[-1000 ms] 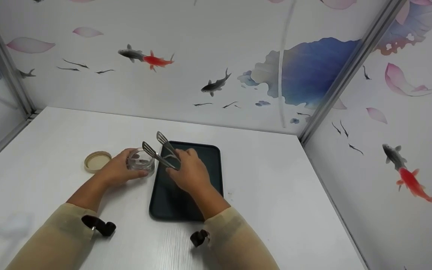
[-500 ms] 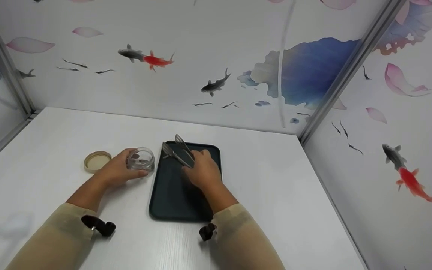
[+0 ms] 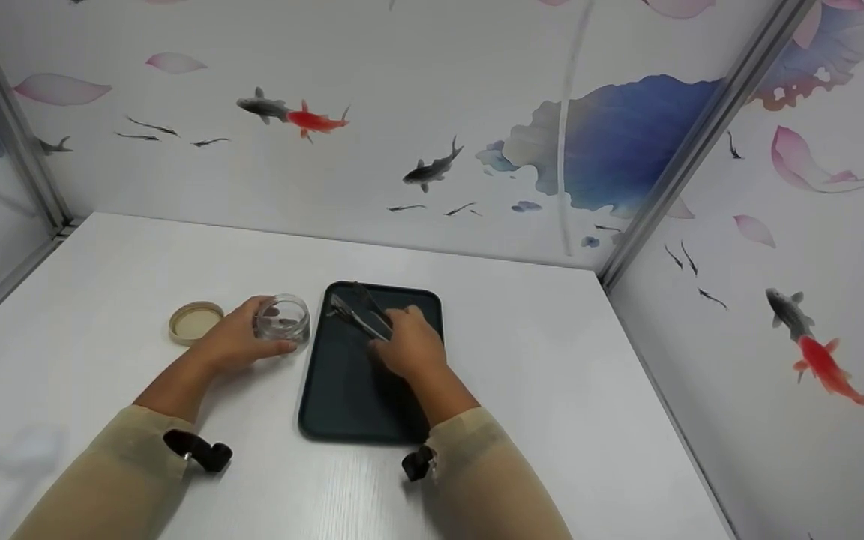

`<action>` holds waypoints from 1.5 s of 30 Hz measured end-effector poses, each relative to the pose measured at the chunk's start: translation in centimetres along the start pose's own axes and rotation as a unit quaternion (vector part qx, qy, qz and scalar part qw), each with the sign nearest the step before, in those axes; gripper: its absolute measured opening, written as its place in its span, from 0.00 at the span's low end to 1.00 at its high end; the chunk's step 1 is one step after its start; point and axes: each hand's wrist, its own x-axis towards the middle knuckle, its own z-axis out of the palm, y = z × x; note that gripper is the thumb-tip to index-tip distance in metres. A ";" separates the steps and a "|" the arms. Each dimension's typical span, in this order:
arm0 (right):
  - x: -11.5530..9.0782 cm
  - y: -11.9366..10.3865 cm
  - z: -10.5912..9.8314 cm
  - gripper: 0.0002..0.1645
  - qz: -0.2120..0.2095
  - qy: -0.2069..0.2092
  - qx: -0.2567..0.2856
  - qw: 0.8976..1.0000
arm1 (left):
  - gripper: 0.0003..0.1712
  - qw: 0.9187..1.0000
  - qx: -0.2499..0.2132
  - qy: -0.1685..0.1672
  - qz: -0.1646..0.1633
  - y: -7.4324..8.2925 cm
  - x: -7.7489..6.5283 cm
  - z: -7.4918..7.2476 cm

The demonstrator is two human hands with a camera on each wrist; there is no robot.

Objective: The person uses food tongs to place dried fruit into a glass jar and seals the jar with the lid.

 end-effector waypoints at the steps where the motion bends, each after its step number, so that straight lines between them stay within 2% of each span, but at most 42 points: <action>1: 0.0 0.1 0.0 0.38 0.000 -0.001 -0.001 1.000 | 0.63 1.000 0.001 0.000 0.000 0.0 0.0 0.0; 8: 0.2 0.4 0.6 0.34 0.004 -0.011 -0.009 1.000 | 0.64 1.000 -0.004 -0.003 -0.002 0.0 0.0 0.0; 21: 0.0 0.5 0.6 0.24 -0.013 0.013 -0.017 1.000 | 0.63 1.000 -0.008 0.000 0.011 0.1 0.0 -0.1; 26: -0.2 0.5 0.5 0.21 -0.020 0.014 -0.009 1.000 | 0.62 1.000 -0.013 -0.004 0.004 0.3 -0.1 -0.1; 38: -0.3 0.7 0.6 0.21 -0.006 0.025 -0.004 1.000 | 0.62 1.000 -0.013 -0.003 0.003 0.3 -0.3 -0.1; 45: -0.8 0.6 -0.1 0.21 -0.018 0.045 0.009 0.999 | 0.63 1.000 -0.010 -0.003 0.000 0.2 -0.1 0.0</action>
